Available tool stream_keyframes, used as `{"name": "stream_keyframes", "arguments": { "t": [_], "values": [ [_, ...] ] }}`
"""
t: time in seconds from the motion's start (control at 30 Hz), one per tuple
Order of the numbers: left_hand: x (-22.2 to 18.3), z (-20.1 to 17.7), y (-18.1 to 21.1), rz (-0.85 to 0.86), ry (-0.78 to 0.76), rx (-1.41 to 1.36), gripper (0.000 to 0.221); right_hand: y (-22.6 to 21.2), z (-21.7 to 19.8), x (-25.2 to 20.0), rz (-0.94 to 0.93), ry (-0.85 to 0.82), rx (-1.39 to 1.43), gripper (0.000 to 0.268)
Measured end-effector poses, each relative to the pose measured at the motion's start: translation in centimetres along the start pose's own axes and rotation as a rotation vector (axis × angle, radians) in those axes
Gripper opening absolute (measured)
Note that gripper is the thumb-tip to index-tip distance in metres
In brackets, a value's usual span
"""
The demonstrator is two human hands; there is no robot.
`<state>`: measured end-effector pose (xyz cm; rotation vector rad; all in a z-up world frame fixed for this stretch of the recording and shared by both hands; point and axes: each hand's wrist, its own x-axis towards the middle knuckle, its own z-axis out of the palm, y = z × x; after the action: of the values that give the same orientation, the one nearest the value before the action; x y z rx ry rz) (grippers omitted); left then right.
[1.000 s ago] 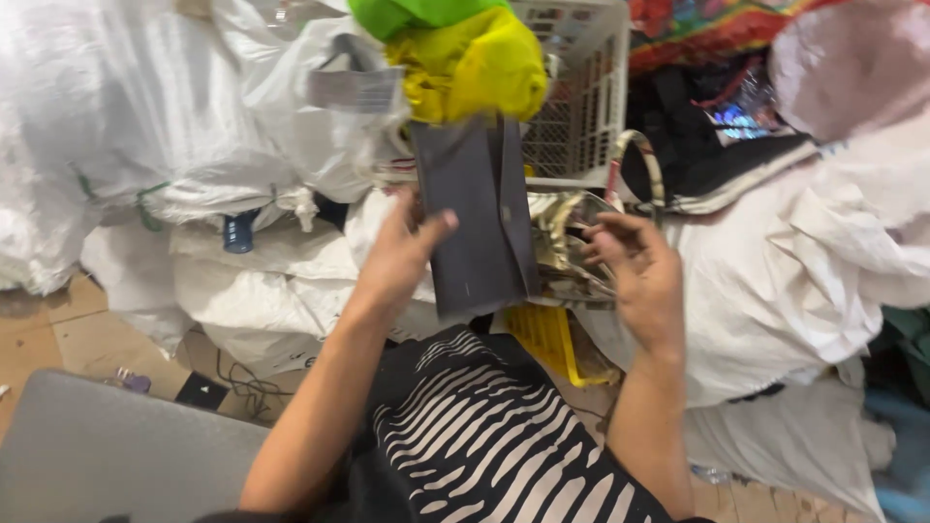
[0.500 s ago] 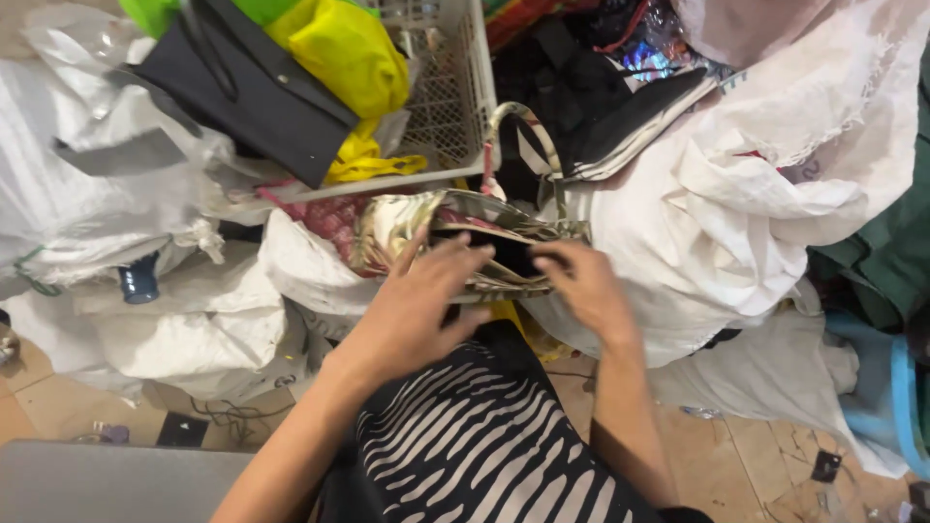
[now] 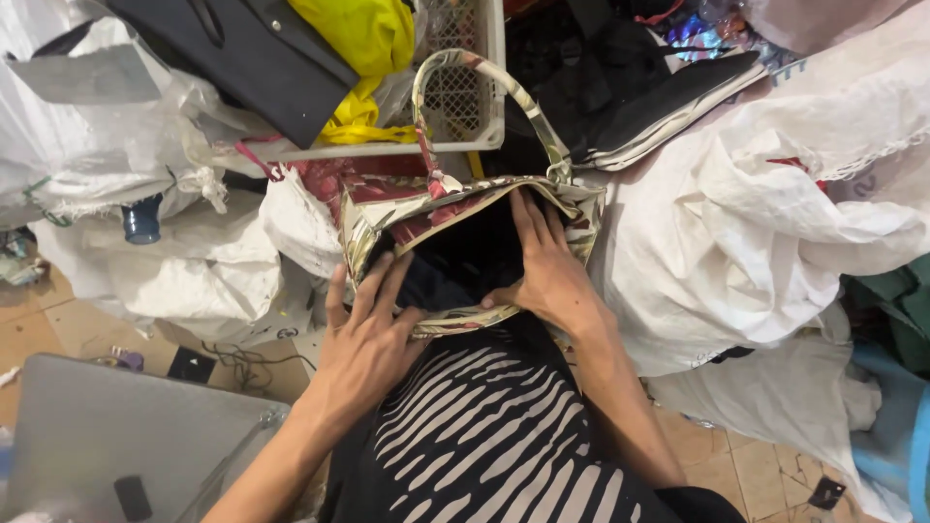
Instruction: Sorting through donated items including bags, plastic containers, and clothing in a storage or recycling center.
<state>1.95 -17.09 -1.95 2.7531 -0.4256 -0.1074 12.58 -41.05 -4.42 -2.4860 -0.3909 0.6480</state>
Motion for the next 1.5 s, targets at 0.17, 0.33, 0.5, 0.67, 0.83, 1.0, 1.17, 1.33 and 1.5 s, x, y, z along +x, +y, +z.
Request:
{"name": "stream_keyframes", "arguments": {
  "t": [0.17,0.33,0.5,0.67,0.83,1.0,1.17,1.33,1.5],
  "values": [
    [-0.1,0.3,0.7,-0.089,-0.048,0.023,0.034,0.6,0.5,-0.2,-0.035,0.020,-0.029,0.152],
    [0.1,0.1,0.6,-0.146,-0.016,-0.029,0.037,0.6,0.6,-0.1,-0.130,0.047,-0.076,0.150],
    [0.8,-1.8,-0.7,-0.181,-0.003,-0.095,0.037,-1.5,-1.1,-0.7,-0.112,0.063,-0.060,0.145],
    [1.0,-3.2,-2.2,-0.187,0.038,-0.147,0.036,-3.5,-2.4,-0.9,-0.045,-0.031,0.057,0.140],
    [1.0,-5.8,-1.9,-0.134,0.119,-0.160,0.030,-3.8,-2.2,-0.7,-0.129,0.051,0.062,0.145],
    [1.3,-7.1,-3.0,-0.088,0.130,-0.087,0.026,-3.6,-1.5,1.0,-0.128,-0.017,0.066,0.140],
    [3.0,-4.6,-5.3,-0.091,0.325,-0.140,0.027,-1.6,1.0,3.4,-0.365,-0.080,0.148,0.099],
    [4.3,-1.8,-5.5,-0.059,0.636,-0.200,0.046,-2.3,1.4,3.9,-0.104,-0.047,-0.020,0.042],
    [3.6,1.1,-6.1,-0.157,0.919,-0.743,0.056,2.3,1.1,4.9,-0.120,-0.021,0.173,0.025]
  ]
}}
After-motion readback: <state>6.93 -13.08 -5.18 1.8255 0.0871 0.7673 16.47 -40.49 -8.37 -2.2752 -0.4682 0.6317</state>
